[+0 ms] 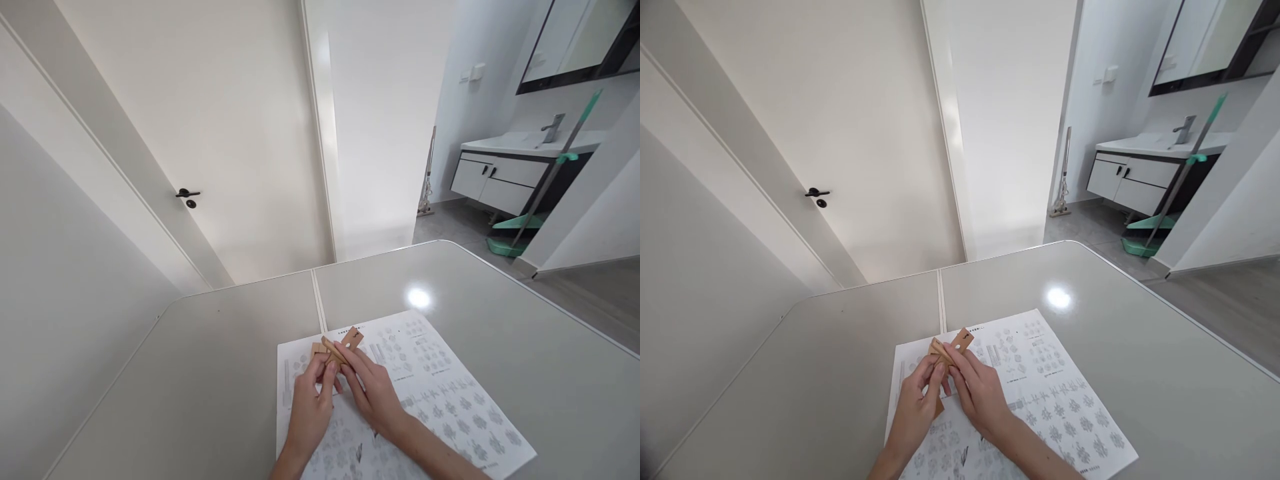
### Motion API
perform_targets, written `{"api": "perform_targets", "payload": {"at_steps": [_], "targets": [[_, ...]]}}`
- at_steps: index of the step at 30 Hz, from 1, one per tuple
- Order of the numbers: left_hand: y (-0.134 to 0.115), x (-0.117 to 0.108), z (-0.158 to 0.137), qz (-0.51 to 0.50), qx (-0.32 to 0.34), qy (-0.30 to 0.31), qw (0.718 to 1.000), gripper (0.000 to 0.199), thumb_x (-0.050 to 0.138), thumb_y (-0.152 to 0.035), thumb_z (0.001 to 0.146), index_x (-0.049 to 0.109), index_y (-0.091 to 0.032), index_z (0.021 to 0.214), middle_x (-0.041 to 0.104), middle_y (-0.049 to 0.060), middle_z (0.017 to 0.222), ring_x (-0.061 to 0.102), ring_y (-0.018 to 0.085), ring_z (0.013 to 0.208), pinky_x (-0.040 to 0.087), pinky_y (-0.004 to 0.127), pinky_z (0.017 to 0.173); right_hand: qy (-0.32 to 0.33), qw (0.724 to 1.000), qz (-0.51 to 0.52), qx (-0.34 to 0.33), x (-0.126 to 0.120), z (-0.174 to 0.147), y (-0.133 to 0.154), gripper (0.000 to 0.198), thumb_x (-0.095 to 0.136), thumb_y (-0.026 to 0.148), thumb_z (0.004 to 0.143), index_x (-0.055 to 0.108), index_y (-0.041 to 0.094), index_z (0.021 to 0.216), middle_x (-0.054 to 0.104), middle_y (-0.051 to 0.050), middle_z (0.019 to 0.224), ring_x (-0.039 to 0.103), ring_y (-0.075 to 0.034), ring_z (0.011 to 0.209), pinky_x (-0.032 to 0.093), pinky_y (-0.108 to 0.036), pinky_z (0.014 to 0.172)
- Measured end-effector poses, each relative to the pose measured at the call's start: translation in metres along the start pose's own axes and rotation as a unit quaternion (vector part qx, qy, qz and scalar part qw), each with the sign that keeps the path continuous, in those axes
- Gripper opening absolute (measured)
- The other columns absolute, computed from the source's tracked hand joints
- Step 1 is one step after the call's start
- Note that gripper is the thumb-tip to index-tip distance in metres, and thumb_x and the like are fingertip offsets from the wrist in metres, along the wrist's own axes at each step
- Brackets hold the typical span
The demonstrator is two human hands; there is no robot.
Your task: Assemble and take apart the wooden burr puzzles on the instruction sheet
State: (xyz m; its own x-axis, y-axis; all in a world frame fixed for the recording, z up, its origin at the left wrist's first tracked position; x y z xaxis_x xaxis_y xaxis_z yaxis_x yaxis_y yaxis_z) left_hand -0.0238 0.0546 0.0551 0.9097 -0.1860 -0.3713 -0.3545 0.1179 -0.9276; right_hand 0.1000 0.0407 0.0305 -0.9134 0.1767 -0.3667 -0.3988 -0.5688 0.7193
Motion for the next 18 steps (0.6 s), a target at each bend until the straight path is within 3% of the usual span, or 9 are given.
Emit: {"api": "perform_targets", "payload": {"at_steps": [4, 8, 14, 18], "targets": [[-0.001, 0.008, -0.004, -0.006, -0.008, -0.030, 0.999, 0.039, 0.046, -0.052, 0.101, 0.067, -0.020, 0.110, 0.071, 0.005, 0.083, 0.066, 0.020, 0.066, 0.048, 0.027, 0.056, -0.049, 0.998, -0.019, -0.037, -0.011, 0.002, 0.006, 0.044, 0.038, 0.017, 0.107, 0.048, 0.028, 0.148, 0.072, -0.011, 0.115, 0.073, -0.021, 0.090, 0.061, -0.031, 0.069], [-0.003, 0.014, -0.006, 0.008, 0.009, -0.070, 0.997, 0.036, 0.046, -0.050, 0.102, 0.066, -0.021, 0.110, 0.074, 0.007, 0.087, 0.071, 0.023, 0.073, 0.052, 0.031, 0.064, -0.086, 0.995, -0.024, -0.041, -0.020, 0.003, 0.007, 0.038, 0.042, 0.017, 0.105, 0.056, 0.026, 0.139, 0.073, -0.012, 0.120, 0.072, -0.025, 0.107, 0.062, -0.039, 0.085], [-0.004, 0.021, -0.008, 0.049, 0.012, -0.084, 0.995, 0.034, 0.048, -0.049, 0.101, 0.066, -0.023, 0.110, 0.075, 0.007, 0.084, 0.070, 0.024, 0.069, 0.050, 0.030, 0.058, -0.083, 0.995, 0.044, 0.016, -0.021, 0.004, 0.000, 0.033, 0.039, 0.020, 0.106, 0.059, 0.024, 0.132, 0.073, -0.012, 0.116, 0.073, -0.023, 0.098, 0.063, -0.036, 0.079], [-0.005, 0.021, -0.006, 0.040, 0.025, -0.080, 0.996, 0.034, 0.048, -0.049, 0.101, 0.067, -0.022, 0.109, 0.075, 0.008, 0.088, 0.072, 0.025, 0.074, 0.052, 0.031, 0.060, -0.080, 0.995, 0.051, 0.015, -0.022, 0.006, 0.000, 0.033, 0.039, 0.020, 0.106, 0.059, 0.025, 0.132, 0.072, -0.011, 0.117, 0.072, -0.023, 0.100, 0.062, -0.036, 0.082]]}}
Point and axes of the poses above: each hand's wrist, its own z-axis towards the middle knuckle, its own x-axis out of the palm, y = z × x, the point moved 8 cm from there along z, towards the middle knuckle
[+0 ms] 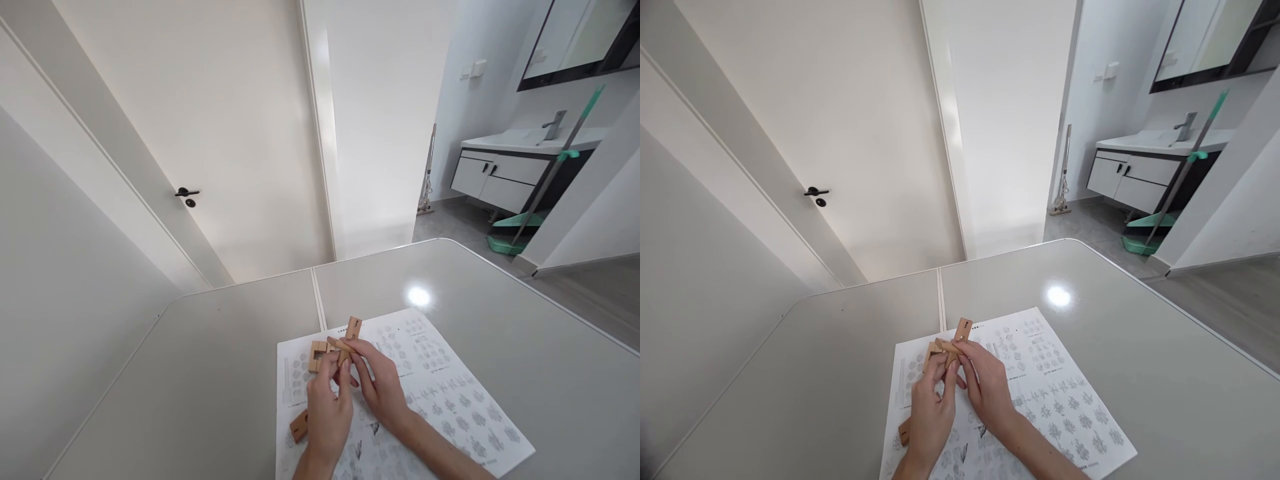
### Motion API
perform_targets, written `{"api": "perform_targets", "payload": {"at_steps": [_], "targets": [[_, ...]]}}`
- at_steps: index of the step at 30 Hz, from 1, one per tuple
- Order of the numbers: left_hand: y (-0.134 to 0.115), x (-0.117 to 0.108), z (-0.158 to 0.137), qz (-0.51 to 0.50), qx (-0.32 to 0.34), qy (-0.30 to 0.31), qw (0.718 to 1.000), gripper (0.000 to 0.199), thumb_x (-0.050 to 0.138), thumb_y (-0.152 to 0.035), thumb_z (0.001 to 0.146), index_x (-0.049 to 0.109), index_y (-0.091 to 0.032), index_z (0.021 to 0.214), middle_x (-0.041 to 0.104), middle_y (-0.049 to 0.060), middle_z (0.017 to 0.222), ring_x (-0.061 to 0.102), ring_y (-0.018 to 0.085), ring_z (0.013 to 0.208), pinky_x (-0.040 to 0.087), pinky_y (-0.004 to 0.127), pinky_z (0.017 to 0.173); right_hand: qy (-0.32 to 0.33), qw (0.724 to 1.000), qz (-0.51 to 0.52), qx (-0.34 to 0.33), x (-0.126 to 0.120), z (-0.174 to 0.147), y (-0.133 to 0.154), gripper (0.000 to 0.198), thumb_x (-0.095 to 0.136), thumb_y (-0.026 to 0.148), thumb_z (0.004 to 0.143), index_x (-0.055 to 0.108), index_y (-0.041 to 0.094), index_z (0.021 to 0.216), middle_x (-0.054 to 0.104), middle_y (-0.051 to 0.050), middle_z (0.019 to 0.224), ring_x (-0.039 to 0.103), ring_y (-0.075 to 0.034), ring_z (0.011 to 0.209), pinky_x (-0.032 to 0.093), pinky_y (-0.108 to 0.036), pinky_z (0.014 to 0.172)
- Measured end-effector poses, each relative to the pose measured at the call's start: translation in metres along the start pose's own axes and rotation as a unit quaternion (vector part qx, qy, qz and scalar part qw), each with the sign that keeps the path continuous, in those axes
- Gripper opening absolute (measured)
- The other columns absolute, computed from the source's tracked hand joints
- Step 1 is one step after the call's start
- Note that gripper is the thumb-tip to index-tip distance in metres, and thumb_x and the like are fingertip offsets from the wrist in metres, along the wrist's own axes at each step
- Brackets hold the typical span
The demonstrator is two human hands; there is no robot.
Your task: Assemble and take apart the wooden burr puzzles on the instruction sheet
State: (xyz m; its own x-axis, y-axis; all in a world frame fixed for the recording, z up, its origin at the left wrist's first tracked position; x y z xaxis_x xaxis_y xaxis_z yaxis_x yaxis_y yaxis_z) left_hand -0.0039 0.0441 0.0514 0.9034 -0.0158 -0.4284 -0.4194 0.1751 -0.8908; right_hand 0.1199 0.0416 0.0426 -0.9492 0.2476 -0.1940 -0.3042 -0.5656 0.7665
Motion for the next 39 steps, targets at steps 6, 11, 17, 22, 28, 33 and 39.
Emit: {"api": "perform_targets", "payload": {"at_steps": [6, 11, 17, 22, 28, 33, 39], "targets": [[0.004, -0.007, 0.002, -0.031, -0.014, 0.009, 0.999, 0.034, 0.050, -0.048, 0.100, 0.064, -0.020, 0.114, 0.075, 0.009, 0.095, 0.072, 0.024, 0.077, 0.051, 0.029, 0.059, 0.041, 0.999, 0.008, -0.018, 0.008, 0.000, 0.004, 0.037, 0.037, 0.017, 0.106, 0.054, 0.028, 0.138, 0.068, -0.011, 0.124, 0.068, -0.023, 0.110, 0.060, -0.037, 0.088], [0.017, -0.038, 0.005, -0.061, -0.023, -0.030, 0.997, 0.034, 0.050, -0.051, 0.100, 0.065, -0.021, 0.108, 0.074, 0.006, 0.093, 0.067, 0.018, 0.070, 0.053, 0.028, 0.066, 0.045, 0.998, -0.014, -0.037, 0.012, -0.003, 0.009, 0.044, 0.047, 0.020, 0.103, 0.042, 0.026, 0.146, 0.057, -0.016, 0.135, 0.062, -0.028, 0.121, 0.059, -0.044, 0.094], [0.050, -0.088, 0.017, -0.066, -0.032, -0.074, 0.995, 0.039, 0.053, -0.058, 0.096, 0.064, -0.020, 0.097, 0.073, 0.005, 0.085, 0.063, 0.017, 0.064, 0.052, 0.028, 0.063, 0.192, 0.980, -0.024, -0.045, 0.033, -0.010, 0.015, 0.037, 0.058, 0.023, 0.099, 0.052, 0.026, 0.135, 0.060, -0.013, 0.128, 0.058, -0.029, 0.120, 0.056, -0.048, 0.098], [0.074, -0.104, 0.015, -0.068, -0.033, -0.057, 0.996, 0.040, 0.057, -0.060, 0.093, 0.063, -0.020, 0.095, 0.072, 0.004, 0.082, 0.062, 0.016, 0.061, 0.050, 0.027, 0.059, 0.311, 0.948, -0.008, -0.072, 0.051, -0.020, 0.026, 0.029, 0.061, 0.024, 0.098, 0.059, 0.025, 0.127, 0.068, -0.008, 0.120, 0.062, -0.026, 0.111, 0.054, -0.044, 0.096], [0.085, -0.101, 0.005, -0.071, -0.045, -0.053, 0.995, 0.040, 0.056, -0.059, 0.094, 0.063, -0.020, 0.097, 0.065, -0.001, 0.066, 0.061, 0.017, 0.060, 0.049, 0.027, 0.059, 0.341, 0.938, -0.017, -0.059, 0.057, -0.023, 0.023, 0.022, 0.057, 0.024, 0.102, 0.061, 0.026, 0.123, 0.070, -0.006, 0.109, 0.062, -0.025, 0.106, 0.054, -0.042, 0.091], [0.086, -0.102, 0.004, -0.080, -0.053, -0.065, 0.993, 0.043, 0.056, -0.062, 0.092, 0.063, -0.020, 0.096, 0.064, -0.001, 0.065, 0.061, 0.018, 0.059, 0.047, 0.027, 0.057, 0.362, 0.932, 0.003, -0.016, 0.056, -0.024, 0.018, 0.022, 0.056, 0.024, 0.102, 0.059, 0.025, 0.124, 0.065, -0.007, 0.113, 0.059, -0.026, 0.108, 0.055, -0.041, 0.090], [0.089, -0.102, 0.003, -0.074, -0.053, -0.052, 0.994, 0.039, 0.054, -0.058, 0.095, 0.062, -0.020, 0.100, 0.063, -0.001, 0.067, 0.060, 0.018, 0.061, 0.046, 0.027, 0.060, 0.390, 0.920, 0.009, -0.017, 0.061, -0.029, 0.011, 0.014, 0.056, 0.026, 0.102, 0.069, 0.023, 0.109, 0.066, -0.007, 0.106, 0.056, -0.025, 0.105, 0.051, -0.039, 0.088]]}}
Point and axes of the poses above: each hand's wrist, its own z-axis towards the middle knuckle, its own x-axis out of the palm, y = z × x, the point moved 8 cm from there along z, towards the middle knuckle
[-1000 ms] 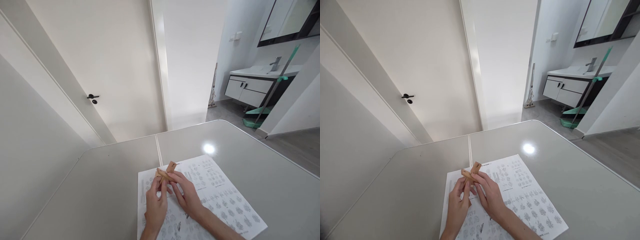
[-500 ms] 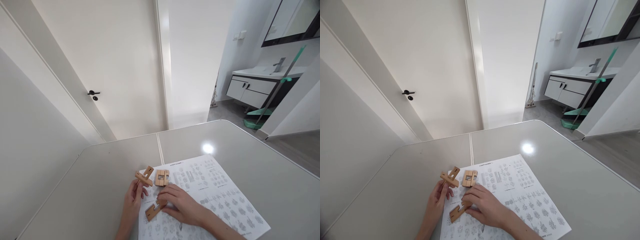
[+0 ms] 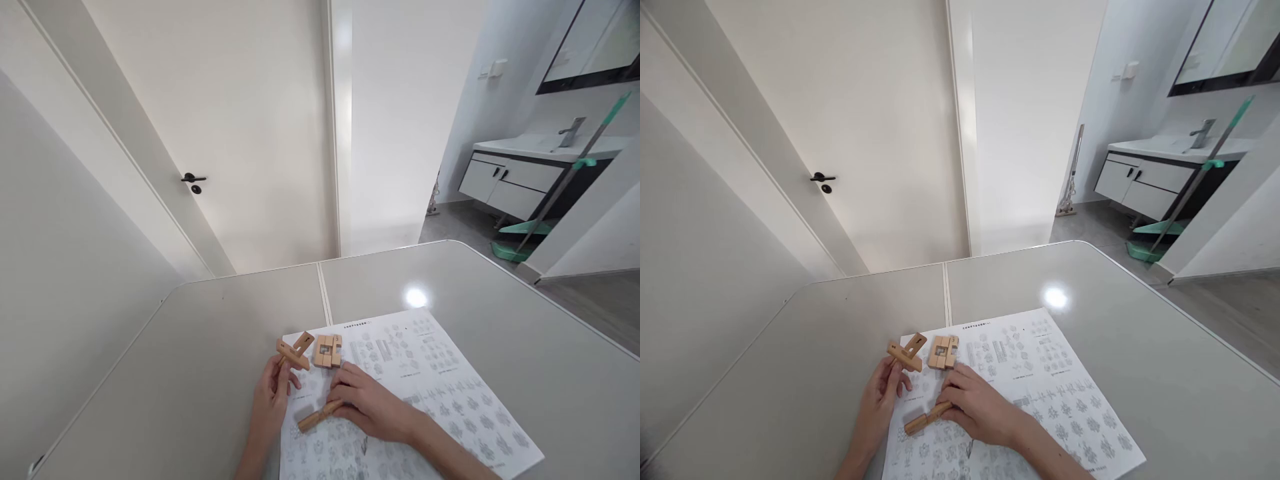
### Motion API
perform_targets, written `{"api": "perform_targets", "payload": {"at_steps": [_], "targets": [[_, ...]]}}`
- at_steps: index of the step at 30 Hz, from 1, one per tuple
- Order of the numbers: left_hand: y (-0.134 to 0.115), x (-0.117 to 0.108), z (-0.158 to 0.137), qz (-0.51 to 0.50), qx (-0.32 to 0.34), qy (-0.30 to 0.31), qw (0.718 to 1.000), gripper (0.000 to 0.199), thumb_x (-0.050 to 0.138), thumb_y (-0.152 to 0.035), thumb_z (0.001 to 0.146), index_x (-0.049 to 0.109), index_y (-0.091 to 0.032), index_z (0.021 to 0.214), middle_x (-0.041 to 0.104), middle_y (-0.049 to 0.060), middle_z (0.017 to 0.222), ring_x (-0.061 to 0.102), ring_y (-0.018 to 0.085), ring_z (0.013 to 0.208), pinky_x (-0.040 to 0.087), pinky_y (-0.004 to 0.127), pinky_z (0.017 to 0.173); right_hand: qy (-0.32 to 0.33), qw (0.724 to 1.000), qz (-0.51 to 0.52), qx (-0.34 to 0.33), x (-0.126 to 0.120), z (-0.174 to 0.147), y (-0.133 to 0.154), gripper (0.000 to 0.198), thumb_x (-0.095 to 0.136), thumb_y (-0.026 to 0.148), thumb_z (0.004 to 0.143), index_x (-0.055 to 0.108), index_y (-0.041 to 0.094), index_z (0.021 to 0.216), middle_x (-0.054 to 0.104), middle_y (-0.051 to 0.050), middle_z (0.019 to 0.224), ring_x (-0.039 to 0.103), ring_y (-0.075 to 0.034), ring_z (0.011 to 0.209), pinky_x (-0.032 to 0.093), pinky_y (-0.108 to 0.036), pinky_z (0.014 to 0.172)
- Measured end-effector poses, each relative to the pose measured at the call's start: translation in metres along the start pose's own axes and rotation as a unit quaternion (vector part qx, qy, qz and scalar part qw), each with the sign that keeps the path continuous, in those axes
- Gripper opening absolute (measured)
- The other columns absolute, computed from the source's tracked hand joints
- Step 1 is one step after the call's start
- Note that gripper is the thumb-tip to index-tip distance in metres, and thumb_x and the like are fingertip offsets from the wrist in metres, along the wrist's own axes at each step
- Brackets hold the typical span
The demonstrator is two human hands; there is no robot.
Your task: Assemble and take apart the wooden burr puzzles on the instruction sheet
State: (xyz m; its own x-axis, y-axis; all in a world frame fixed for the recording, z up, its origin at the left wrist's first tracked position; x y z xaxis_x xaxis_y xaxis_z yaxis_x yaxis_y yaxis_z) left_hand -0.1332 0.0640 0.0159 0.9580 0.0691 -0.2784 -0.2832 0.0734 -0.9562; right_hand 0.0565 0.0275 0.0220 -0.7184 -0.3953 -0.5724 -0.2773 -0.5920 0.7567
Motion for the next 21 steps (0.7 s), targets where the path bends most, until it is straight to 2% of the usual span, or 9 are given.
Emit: {"api": "perform_targets", "payload": {"at_steps": [2, 5, 8, 11, 14, 16, 18, 21], "targets": [[0.002, 0.000, 0.000, 0.001, -0.003, 0.007, 1.000, 0.038, 0.054, -0.057, 0.096, 0.062, -0.020, 0.099, 0.064, -0.001, 0.070, 0.059, 0.017, 0.061, 0.045, 0.027, 0.061, -0.007, 0.999, 0.032, 0.020, -0.001, 0.000, -0.005, 0.013, 0.060, 0.030, 0.101, 0.070, 0.022, 0.102, 0.066, -0.007, 0.101, 0.057, -0.025, 0.101, 0.050, -0.037, 0.086], [0.005, 0.000, -0.001, -0.002, -0.007, 0.016, 1.000, 0.038, 0.057, -0.057, 0.095, 0.063, -0.020, 0.096, 0.063, -0.001, 0.068, 0.057, 0.017, 0.060, 0.044, 0.027, 0.061, -0.036, 0.987, 0.131, 0.088, -0.008, -0.001, -0.018, 0.017, 0.063, 0.037, 0.098, 0.069, 0.021, 0.097, 0.065, -0.004, 0.091, 0.057, -0.021, 0.086, 0.047, -0.032, 0.076], [0.003, 0.001, -0.004, -0.013, 0.002, 0.025, 1.000, 0.039, 0.061, -0.058, 0.092, 0.064, -0.020, 0.091, 0.060, -0.001, 0.065, 0.056, 0.016, 0.060, 0.043, 0.026, 0.060, -0.082, 0.949, 0.272, 0.138, -0.022, -0.004, -0.027, 0.025, 0.064, 0.045, 0.097, 0.066, 0.020, 0.095, 0.064, -0.003, 0.084, 0.056, -0.019, 0.077, 0.043, -0.031, 0.071], [0.000, 0.006, -0.007, -0.020, 0.009, 0.051, 0.998, 0.040, 0.063, -0.059, 0.091, 0.064, -0.019, 0.088, 0.059, -0.002, 0.063, 0.053, 0.015, 0.059, 0.040, 0.025, 0.058, -0.132, 0.904, 0.384, 0.136, -0.039, -0.006, -0.030, 0.030, 0.063, 0.050, 0.097, 0.061, 0.020, 0.094, 0.065, -0.003, 0.082, 0.053, -0.017, 0.071, 0.042, -0.032, 0.072], [0.003, 0.021, -0.012, -0.045, -0.022, 0.137, 0.989, 0.045, 0.062, -0.062, 0.091, 0.062, -0.017, 0.085, 0.055, -0.003, 0.058, 0.044, 0.011, 0.050, 0.034, 0.022, 0.051, -0.179, 0.864, 0.451, 0.134, -0.052, -0.010, -0.035, 0.034, 0.063, 0.051, 0.097, 0.056, 0.023, 0.114, 0.063, 0.000, 0.076, 0.048, -0.015, 0.065, 0.038, -0.030, 0.069], [0.007, 0.033, -0.018, -0.066, -0.052, 0.210, 0.974, 0.047, 0.060, -0.063, 0.092, 0.060, -0.017, 0.083, 0.051, -0.005, 0.053, 0.036, 0.008, 0.044, 0.029, 0.021, 0.046, -0.187, 0.839, 0.495, 0.131, -0.052, -0.011, -0.040, 0.039, 0.066, 0.051, 0.096, 0.052, 0.025, 0.122, 0.061, 0.002, 0.072, 0.044, -0.014, 0.062, 0.035, -0.029, 0.066], [0.009, 0.041, -0.023, -0.090, -0.069, 0.264, 0.958, 0.046, 0.060, -0.061, 0.093, 0.058, -0.017, 0.082, 0.048, -0.006, 0.051, 0.031, 0.006, 0.042, 0.026, 0.020, 0.044, -0.170, 0.823, 0.529, 0.122, -0.047, -0.010, -0.042, 0.038, 0.067, 0.049, 0.096, 0.054, 0.023, 0.120, 0.058, 0.003, 0.067, 0.042, -0.013, 0.058, 0.032, -0.028, 0.063], [0.006, 0.049, -0.028, -0.135, -0.074, 0.304, 0.940, 0.044, 0.062, -0.059, 0.093, 0.055, -0.018, 0.080, 0.047, -0.007, 0.052, 0.028, 0.004, 0.038, 0.021, 0.018, 0.039, -0.123, 0.812, 0.561, 0.105, -0.037, -0.007, -0.040, 0.034, 0.065, 0.046, 0.098, 0.059, 0.018, 0.118, 0.055, 0.004, 0.061, 0.040, -0.011, 0.054, 0.030, -0.028, 0.059]]}}
Point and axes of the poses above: each hand's wrist, its own z-axis towards the middle knuckle, its own x-axis out of the palm, y = z × x, the point moved 8 cm from there along z, towards the middle knuckle
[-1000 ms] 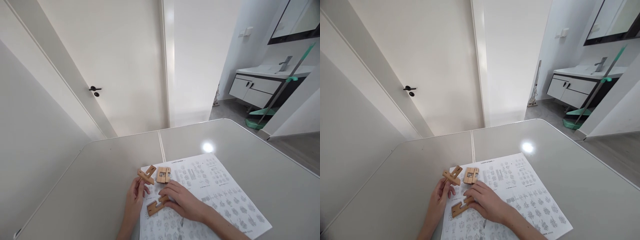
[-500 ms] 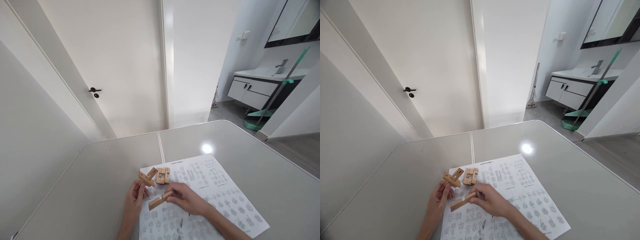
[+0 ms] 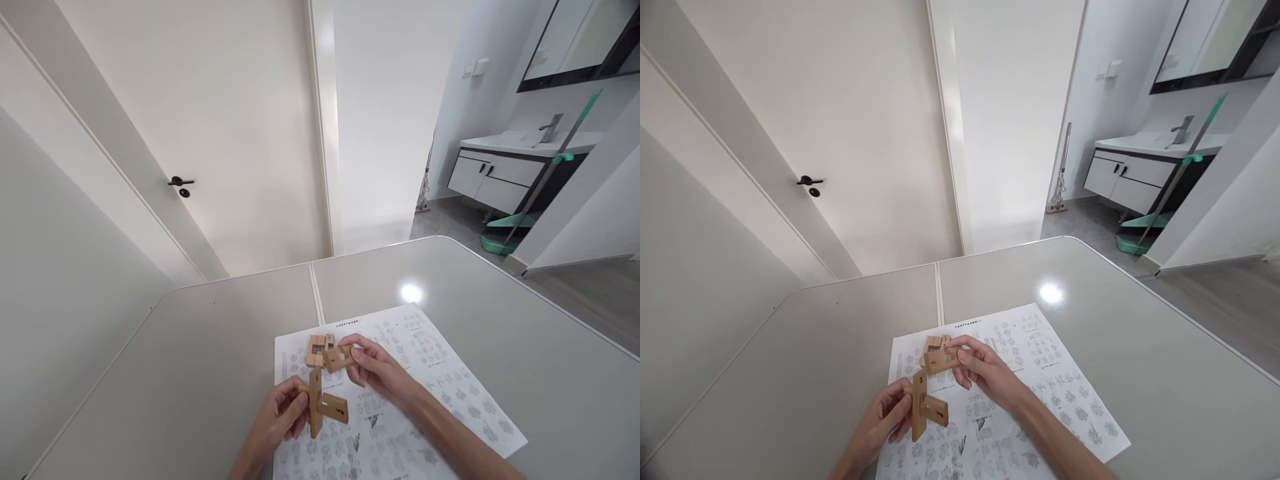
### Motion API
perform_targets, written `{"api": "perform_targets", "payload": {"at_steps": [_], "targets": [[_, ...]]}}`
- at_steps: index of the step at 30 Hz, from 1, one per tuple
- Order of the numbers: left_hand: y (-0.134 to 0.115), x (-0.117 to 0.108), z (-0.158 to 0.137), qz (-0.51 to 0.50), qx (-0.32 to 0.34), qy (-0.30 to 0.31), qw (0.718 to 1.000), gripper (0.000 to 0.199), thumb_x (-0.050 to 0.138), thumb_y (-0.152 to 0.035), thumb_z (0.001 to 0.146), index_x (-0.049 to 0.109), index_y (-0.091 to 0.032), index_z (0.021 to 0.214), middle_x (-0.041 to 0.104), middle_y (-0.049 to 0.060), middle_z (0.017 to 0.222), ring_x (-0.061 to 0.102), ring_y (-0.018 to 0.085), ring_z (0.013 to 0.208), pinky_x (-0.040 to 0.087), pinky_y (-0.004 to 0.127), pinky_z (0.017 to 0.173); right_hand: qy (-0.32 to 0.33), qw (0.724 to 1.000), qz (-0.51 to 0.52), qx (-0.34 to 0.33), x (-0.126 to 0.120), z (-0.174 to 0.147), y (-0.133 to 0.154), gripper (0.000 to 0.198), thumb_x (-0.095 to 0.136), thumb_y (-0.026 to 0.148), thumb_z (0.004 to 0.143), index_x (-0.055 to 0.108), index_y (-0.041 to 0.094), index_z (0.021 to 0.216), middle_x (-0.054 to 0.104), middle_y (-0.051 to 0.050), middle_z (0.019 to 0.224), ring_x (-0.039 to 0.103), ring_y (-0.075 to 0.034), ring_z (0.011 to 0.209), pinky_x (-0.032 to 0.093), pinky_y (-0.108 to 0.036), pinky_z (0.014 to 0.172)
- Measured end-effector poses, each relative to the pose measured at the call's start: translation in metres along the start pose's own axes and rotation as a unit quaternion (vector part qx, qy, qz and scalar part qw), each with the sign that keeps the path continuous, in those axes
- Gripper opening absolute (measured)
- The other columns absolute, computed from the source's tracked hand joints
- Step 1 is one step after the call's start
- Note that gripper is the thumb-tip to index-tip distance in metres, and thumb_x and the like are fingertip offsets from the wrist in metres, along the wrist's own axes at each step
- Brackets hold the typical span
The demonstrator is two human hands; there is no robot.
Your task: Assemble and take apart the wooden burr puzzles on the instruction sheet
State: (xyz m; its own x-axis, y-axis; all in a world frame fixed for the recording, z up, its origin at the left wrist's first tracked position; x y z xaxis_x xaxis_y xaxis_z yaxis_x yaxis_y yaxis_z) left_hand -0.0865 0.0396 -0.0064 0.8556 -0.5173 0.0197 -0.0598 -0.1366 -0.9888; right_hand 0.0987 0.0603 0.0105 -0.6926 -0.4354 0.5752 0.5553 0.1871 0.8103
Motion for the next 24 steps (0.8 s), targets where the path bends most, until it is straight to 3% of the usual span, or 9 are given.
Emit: {"api": "perform_targets", "payload": {"at_steps": [7, 10, 24], "targets": [[0.002, 0.018, -0.001, -0.030, -0.036, 0.064, 0.997, 0.044, 0.067, -0.060, 0.089, 0.055, -0.018, 0.084, 0.060, -0.002, 0.063, 0.035, 0.002, 0.031, 0.022, 0.016, 0.031, 0.088, 0.995, 0.037, 0.038, 0.021, -0.001, -0.015, 0.026, 0.063, 0.037, 0.101, 0.065, 0.017, 0.117, 0.056, 0.004, 0.062, 0.042, -0.009, 0.052, 0.032, -0.025, 0.055], [0.002, 0.020, -0.001, -0.026, -0.041, 0.063, 0.997, 0.048, 0.070, -0.063, 0.084, 0.058, -0.017, 0.085, 0.061, -0.002, 0.063, 0.038, 0.002, 0.031, 0.024, 0.016, 0.032, 0.115, 0.992, 0.018, 0.053, 0.026, -0.003, -0.019, 0.026, 0.064, 0.037, 0.101, 0.066, 0.016, 0.116, 0.057, 0.004, 0.064, 0.044, -0.008, 0.052, 0.033, -0.025, 0.055], [0.004, 0.022, 0.001, -0.036, -0.023, 0.076, 0.996, 0.044, 0.071, -0.058, 0.087, 0.057, -0.017, 0.084, 0.060, -0.003, 0.060, 0.047, 0.005, 0.035, 0.032, 0.016, 0.035, 0.092, 0.990, 0.029, 0.098, 0.024, -0.002, -0.022, 0.025, 0.070, 0.037, 0.096, 0.069, 0.017, 0.110, 0.050, 0.007, 0.056, 0.035, -0.007, 0.048, 0.027, -0.024, 0.051]]}}
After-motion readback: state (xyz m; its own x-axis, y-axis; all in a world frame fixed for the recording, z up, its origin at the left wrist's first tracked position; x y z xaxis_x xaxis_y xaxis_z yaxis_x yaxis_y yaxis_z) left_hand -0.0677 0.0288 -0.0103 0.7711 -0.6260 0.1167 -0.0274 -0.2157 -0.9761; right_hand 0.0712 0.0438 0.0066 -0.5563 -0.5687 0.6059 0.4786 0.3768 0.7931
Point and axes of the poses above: each hand's wrist, its own z-axis towards the middle knuckle, its own x-axis out of the palm, y = z × x, the point moved 8 cm from there along z, towards the middle knuckle
